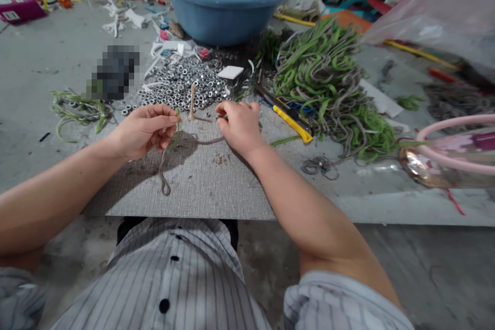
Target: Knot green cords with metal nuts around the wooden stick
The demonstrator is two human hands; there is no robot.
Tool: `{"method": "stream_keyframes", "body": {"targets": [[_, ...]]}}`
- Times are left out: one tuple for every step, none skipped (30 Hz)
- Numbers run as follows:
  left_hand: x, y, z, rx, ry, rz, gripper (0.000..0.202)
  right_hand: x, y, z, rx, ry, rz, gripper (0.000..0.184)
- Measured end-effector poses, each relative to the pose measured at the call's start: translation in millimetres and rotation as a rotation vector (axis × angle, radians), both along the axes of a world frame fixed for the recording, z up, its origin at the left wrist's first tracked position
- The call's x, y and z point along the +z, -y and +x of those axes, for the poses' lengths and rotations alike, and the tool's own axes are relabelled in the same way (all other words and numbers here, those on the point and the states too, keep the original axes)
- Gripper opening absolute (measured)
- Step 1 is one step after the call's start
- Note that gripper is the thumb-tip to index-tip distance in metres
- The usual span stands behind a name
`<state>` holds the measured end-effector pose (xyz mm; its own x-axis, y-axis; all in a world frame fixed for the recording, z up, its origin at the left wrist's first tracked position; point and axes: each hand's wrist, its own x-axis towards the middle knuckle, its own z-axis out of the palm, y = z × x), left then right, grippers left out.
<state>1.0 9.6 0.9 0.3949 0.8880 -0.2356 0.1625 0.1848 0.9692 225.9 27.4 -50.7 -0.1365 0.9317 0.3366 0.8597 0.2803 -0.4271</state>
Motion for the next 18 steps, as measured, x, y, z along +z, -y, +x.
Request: {"method": "stream_keyframes", "body": {"targets": [[0.2, 1, 1, 0.008, -0.021, 0.013, 0.014, 2.1, 2, -1, 0.014, -0.047, -0.006, 0.010], [0.4, 2, 2, 0.013, -0.044, 0.031, 0.015, 4.7, 4, -3, 0.036, -0.108, -0.006, 0.009], [0.6, 3, 2, 0.013, -0.065, 0.049, 0.016, 7.6, 7, -6, 0.069, -0.179, 0.000, 0.008], [0.8, 4, 3, 0.008, -0.082, 0.064, 0.016, 10.7, 11, -9, 0.101, -0.254, 0.011, 0.007], [0.8, 5, 4, -0.001, -0.095, 0.076, 0.017, 13.7, 16, -12, 0.126, -0.319, 0.027, 0.005], [0.8, 6, 5, -0.015, -0.109, 0.088, 0.017, 16.4, 20, -16, 0.143, -0.373, 0.052, 0.005], [0.5, 7, 5, -0.028, -0.123, 0.103, 0.017, 18.6, 24, -19, 0.157, -0.416, 0.079, 0.004], [0.0, 8, 6, -0.047, -0.141, 0.121, 0.018, 20.3, 28, -23, 0.175, -0.446, 0.089, 0.004], [-0.7, 9, 6, -0.065, -0.162, 0.143, 0.018, 21.5, 31, -26, 0.197, -0.471, 0.088, 0.005], [-1.5, 9, 6, -0.084, -0.182, 0.166, 0.019, 22.2, 34, -28, 0.219, -0.500, 0.091, 0.006], [-2.3, 9, 6, -0.100, -0.200, 0.187, 0.019, 22.6, 35, -30, 0.238, -0.521, 0.087, 0.007], [-3.0, 10, 6, -0.113, -0.216, 0.203, 0.018, 22.8, 37, -31, 0.251, -0.532, 0.081, 0.007], [-3.5, 10, 6, -0.123, -0.230, 0.215, 0.016, 23.0, 38, -32, 0.256, -0.536, 0.077, 0.007], [-3.8, 10, 5, -0.128, -0.243, 0.223, 0.015, 23.1, 38, -32, 0.254, -0.532, 0.071, 0.006], [-3.9, 10, 5, -0.129, -0.255, 0.231, 0.014, 23.3, 38, -32, 0.249, -0.525, 0.063, 0.005], [-3.8, 11, 6, -0.132, -0.266, 0.241, 0.013, 23.5, 38, -32, 0.245, -0.523, 0.057, 0.005], [-3.5, 11, 6, -0.133, -0.276, 0.256, 0.013, 23.7, 38, -31, 0.244, -0.529, 0.052, 0.005], [-3.1, 11, 6, -0.136, -0.285, 0.276, 0.012, 23.9, 38, -31, 0.247, -0.541, 0.045, 0.005]]}}
